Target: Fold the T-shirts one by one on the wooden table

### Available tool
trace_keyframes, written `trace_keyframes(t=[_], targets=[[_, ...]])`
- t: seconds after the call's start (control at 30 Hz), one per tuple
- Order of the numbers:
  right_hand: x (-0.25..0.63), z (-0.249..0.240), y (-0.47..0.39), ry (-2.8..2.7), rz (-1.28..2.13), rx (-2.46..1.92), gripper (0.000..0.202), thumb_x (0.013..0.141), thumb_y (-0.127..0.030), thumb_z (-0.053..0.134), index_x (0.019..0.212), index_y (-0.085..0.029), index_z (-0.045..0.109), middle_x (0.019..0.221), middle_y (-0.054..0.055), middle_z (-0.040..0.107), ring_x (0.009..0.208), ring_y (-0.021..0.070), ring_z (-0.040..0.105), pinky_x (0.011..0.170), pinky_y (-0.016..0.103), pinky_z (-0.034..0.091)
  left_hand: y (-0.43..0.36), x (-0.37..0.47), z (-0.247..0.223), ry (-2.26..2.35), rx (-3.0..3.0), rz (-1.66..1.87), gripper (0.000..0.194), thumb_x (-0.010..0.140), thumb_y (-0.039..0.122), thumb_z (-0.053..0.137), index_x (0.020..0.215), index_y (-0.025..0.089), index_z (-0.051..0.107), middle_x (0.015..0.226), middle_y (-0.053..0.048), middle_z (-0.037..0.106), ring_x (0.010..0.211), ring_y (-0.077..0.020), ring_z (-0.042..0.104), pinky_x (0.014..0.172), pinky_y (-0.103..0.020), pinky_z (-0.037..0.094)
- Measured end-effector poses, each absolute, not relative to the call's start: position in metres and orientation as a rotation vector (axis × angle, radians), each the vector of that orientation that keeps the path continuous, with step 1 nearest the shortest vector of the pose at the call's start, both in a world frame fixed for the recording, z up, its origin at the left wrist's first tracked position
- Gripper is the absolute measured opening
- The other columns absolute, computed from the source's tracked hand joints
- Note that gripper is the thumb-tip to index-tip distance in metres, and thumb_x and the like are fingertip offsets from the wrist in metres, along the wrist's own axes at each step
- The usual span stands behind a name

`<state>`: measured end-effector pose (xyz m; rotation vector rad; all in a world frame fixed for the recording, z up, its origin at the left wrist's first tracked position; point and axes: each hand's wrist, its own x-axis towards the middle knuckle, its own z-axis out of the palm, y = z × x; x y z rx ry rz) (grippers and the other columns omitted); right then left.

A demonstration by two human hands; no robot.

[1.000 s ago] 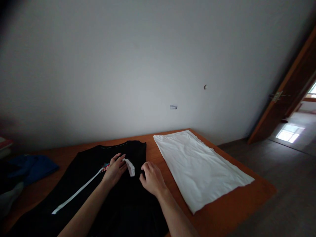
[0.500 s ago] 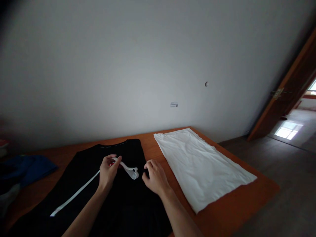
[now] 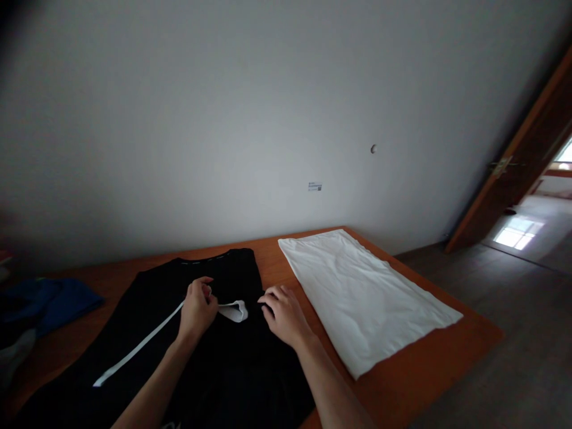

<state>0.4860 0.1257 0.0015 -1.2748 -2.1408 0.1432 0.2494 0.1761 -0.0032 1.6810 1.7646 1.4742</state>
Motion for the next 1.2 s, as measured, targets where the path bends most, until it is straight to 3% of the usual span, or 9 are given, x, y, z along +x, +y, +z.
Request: trace_keyframes(t=[0.1,0.2,0.4,0.53,0.67,0.87,1.0,1.1,1.2], targets=[[0.488,-0.001,0.125,-2.144,0.146,-1.259,0.028,0.084,-0.004,0.058,0.099,-0.025,0.069,0.106,0.003,0.064,0.103,0.0205,0.057,0.095,0.036,0.046,0.171,0.251,0.001,1.770,1.881,1.406,0.038,0.068,0.006,0.053,0.103,0.020,0.058,0.102,-0.010,0.056,0.104,-0.0314,0.053,0.102,-0.055,0.040],[0.488,-0.002,0.125,-2.123,0.126,-1.276,0.027,0.080,-0.004,0.059,0.095,-0.024,0.068,0.104,0.004,0.063,0.101,0.0210,0.057,0.094,0.036,0.046,0.166,0.250,0.009,1.661,2.102,1.320,0.037,0.069,0.011,0.057,0.104,0.021,0.061,0.114,-0.013,0.058,0.112,-0.0335,0.050,0.104,-0.053,0.038],[0.484,0.007,0.118,-2.088,0.067,-1.301,0.021,0.080,-0.012,0.062,0.098,-0.023,0.065,0.105,0.006,0.061,0.102,0.0233,0.056,0.093,0.039,0.045,0.162,0.245,0.010,1.143,2.560,0.845,0.043,0.065,0.017,0.059,0.107,0.022,0.062,0.114,-0.010,0.061,0.107,-0.0299,0.058,0.096,-0.045,0.046],[0.473,0.015,0.113,-2.132,0.016,-1.280,0.015,0.083,-0.030,0.068,0.096,-0.023,0.065,0.104,0.006,0.061,0.102,0.0246,0.055,0.094,0.040,0.042,0.164,0.248,0.004,1.230,2.516,0.775,0.036,0.073,0.023,0.062,0.110,0.024,0.064,0.115,-0.011,0.064,0.108,-0.0296,0.061,0.095,-0.044,0.046],[0.464,0.014,0.112,-2.169,0.009,-1.304,0.018,0.083,-0.034,0.068,0.095,-0.023,0.064,0.101,0.006,0.062,0.099,0.0242,0.056,0.091,0.039,0.041,0.164,0.251,0.004,1.347,2.501,0.722,0.031,0.080,0.036,0.064,0.108,0.023,0.066,0.113,-0.011,0.066,0.105,-0.0302,0.062,0.094,-0.044,0.046],[0.461,0.012,0.113,-2.161,-0.005,-1.358,0.025,0.082,-0.040,0.069,0.097,-0.022,0.061,0.102,0.007,0.061,0.100,0.0256,0.055,0.089,0.039,0.040,0.163,0.253,0.002,1.467,2.489,0.704,0.041,0.074,0.044,0.071,0.110,0.023,0.067,0.114,-0.012,0.064,0.106,-0.0329,0.059,0.096,-0.047,0.045],[0.457,0.014,0.112,-2.146,-0.070,-1.363,0.028,0.080,-0.043,0.070,0.094,-0.022,0.060,0.103,0.008,0.059,0.100,0.0262,0.053,0.089,0.039,0.037,0.162,0.252,-0.001,1.490,2.480,0.680,0.049,0.072,0.045,0.073,0.115,0.022,0.066,0.122,-0.014,0.061,0.114,-0.0355,0.055,0.100,-0.050,0.043],[0.454,0.013,0.112,-2.170,-0.103,-1.398,0.018,0.082,-0.038,0.066,0.086,-0.022,0.059,0.094,0.006,0.059,0.094,0.0247,0.052,0.084,0.037,0.036,0.163,0.249,-0.002,1.463,2.485,0.658,0.051,0.073,0.044,0.073,0.119,0.024,0.064,0.128,-0.013,0.059,0.121,-0.0349,0.052,0.105,-0.050,0.040],[0.452,0.012,0.112,-2.183,-0.121,-1.432,0.009,0.080,-0.027,0.063,0.084,-0.022,0.057,0.090,0.004,0.060,0.091,0.0231,0.052,0.080,0.036,0.034,0.167,0.243,-0.002,1.455,2.489,0.640,0.039,0.078,0.026,0.064,0.118,0.026,0.064,0.128,-0.009,0.060,0.122,-0.0280,0.053,0.107,-0.043,0.039]])
